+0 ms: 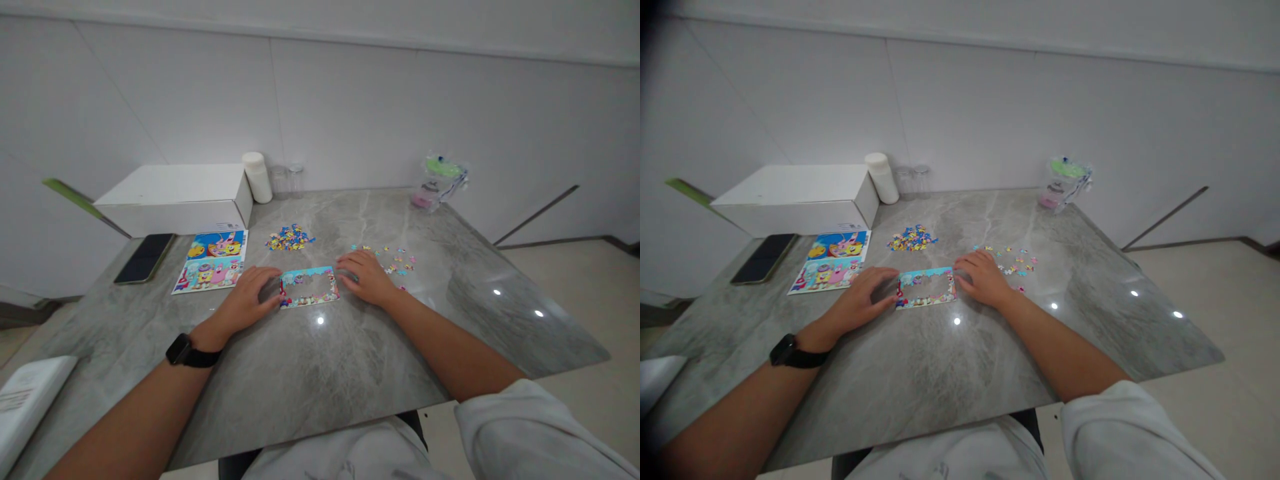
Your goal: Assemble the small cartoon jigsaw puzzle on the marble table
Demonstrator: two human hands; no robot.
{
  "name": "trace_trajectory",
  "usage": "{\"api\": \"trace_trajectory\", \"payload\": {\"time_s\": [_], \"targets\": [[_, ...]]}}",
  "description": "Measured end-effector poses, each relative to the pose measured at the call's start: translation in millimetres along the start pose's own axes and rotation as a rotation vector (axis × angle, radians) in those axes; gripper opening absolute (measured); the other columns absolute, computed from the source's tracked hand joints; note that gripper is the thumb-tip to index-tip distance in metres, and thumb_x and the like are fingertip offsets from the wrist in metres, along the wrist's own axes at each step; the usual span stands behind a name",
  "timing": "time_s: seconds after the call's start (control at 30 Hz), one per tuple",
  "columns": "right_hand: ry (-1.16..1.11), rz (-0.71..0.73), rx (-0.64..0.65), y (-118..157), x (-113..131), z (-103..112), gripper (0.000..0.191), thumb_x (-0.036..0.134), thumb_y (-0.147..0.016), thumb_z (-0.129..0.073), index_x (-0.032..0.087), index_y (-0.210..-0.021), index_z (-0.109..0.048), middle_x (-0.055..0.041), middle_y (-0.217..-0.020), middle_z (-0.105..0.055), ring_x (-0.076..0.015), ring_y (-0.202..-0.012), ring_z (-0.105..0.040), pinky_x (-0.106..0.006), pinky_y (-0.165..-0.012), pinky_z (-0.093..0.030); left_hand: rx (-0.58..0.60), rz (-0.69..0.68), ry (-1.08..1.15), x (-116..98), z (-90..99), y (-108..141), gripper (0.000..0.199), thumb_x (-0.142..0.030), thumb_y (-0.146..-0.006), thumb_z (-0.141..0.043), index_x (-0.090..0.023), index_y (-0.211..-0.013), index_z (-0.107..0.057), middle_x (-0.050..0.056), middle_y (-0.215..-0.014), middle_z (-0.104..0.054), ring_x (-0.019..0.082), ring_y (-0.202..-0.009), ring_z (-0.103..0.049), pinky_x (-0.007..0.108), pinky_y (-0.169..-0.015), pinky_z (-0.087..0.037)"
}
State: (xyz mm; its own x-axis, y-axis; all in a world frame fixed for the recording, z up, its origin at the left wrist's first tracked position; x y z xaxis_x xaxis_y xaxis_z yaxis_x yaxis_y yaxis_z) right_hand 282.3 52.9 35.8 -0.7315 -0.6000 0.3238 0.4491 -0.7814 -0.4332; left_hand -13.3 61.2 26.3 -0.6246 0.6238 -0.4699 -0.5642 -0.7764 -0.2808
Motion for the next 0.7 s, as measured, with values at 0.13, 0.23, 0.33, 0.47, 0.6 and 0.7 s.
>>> {"api": "trace_trajectory", "payload": {"time_s": [0.13, 0.23, 0.33, 0.47, 0.6, 0.7], "targets": [[-0.063, -0.223, -0.283, 3, -33, 31, 0.020, 0.027, -0.095, -0.061, 0.027, -0.109, -0.075, -0.0083, -0.114, -0.079, -0.0276, -0.111, -0.070, -0.048, -0.106, -0.051, -0.078, 0.037, 0.042, 7, 8.7, 2, 0.041, -0.053, -0.100, -0.062, -0.025, -0.130, -0.067, 0.011, -0.133, -0.071, 0.030, -0.127, -0.065, 0.050, -0.114, -0.049], [-0.185, -0.387, -0.468, 10, -65, 48, 0.020, 0.031, -0.092, -0.061, 0.025, -0.107, -0.074, -0.0077, -0.109, -0.078, -0.0258, -0.106, -0.071, -0.046, -0.103, -0.054, -0.129, 0.069, 0.059, 13, 13.9, 3, 0.035, -0.051, -0.101, -0.059, -0.025, -0.123, -0.069, 0.010, -0.126, -0.073, 0.029, -0.122, -0.066, 0.049, -0.112, -0.050], [-0.346, -0.514, -0.574, 18, -95, 52, 0.022, 0.034, -0.090, -0.062, 0.024, -0.106, -0.072, -0.0077, -0.108, -0.079, -0.0237, -0.101, -0.073, -0.044, -0.100, -0.056, -0.160, 0.083, 0.083, 15, 17.3, 4, 0.032, -0.050, -0.102, -0.057, -0.024, -0.115, -0.071, 0.009, -0.119, -0.075, 0.028, -0.116, -0.068, 0.046, -0.108, -0.052], [-0.479, -0.591, -0.622, 23, -119, 47, 0.025, 0.039, -0.085, -0.064, 0.023, -0.104, -0.070, -0.0075, -0.105, -0.079, -0.0226, -0.097, -0.073, -0.042, -0.095, -0.057, -0.173, 0.106, 0.095, 15, 19.2, 4, 0.033, -0.051, -0.101, -0.056, -0.024, -0.109, -0.072, 0.008, -0.113, -0.076, 0.027, -0.110, -0.070, 0.045, -0.105, -0.053], [-0.518, -0.608, -0.605, 24, -125, 41, 0.026, 0.041, -0.084, -0.065, 0.023, -0.102, -0.069, -0.0071, -0.103, -0.078, -0.0223, -0.097, -0.073, -0.041, -0.093, -0.057, -0.171, 0.118, 0.098, 13, 20.6, 4, 0.033, -0.051, -0.101, -0.056, -0.023, -0.108, -0.072, 0.008, -0.111, -0.076, 0.027, -0.109, -0.070, 0.044, -0.104, -0.054], [-0.512, -0.607, -0.594, 23, -126, 40, 0.026, 0.042, -0.085, -0.064, 0.024, -0.102, -0.068, -0.0070, -0.103, -0.078, -0.0218, -0.097, -0.072, -0.039, -0.092, -0.057, -0.166, 0.125, 0.099, 11, 21.5, 3, 0.033, -0.051, -0.100, -0.056, -0.023, -0.108, -0.073, 0.008, -0.109, -0.076, 0.026, -0.105, -0.071, 0.043, -0.100, -0.055]]}}
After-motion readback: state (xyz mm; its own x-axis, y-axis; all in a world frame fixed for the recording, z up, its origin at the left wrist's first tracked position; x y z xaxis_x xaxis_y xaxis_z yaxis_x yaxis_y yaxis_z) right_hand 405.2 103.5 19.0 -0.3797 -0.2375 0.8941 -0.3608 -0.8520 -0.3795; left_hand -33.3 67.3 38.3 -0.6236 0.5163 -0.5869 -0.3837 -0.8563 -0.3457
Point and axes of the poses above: each hand's wrist, its own y-axis away from the middle knuckle, its own z-axis out of the back of the hand, x = y × z, the point moved 7 cm from there along -y, towards the middle knuckle
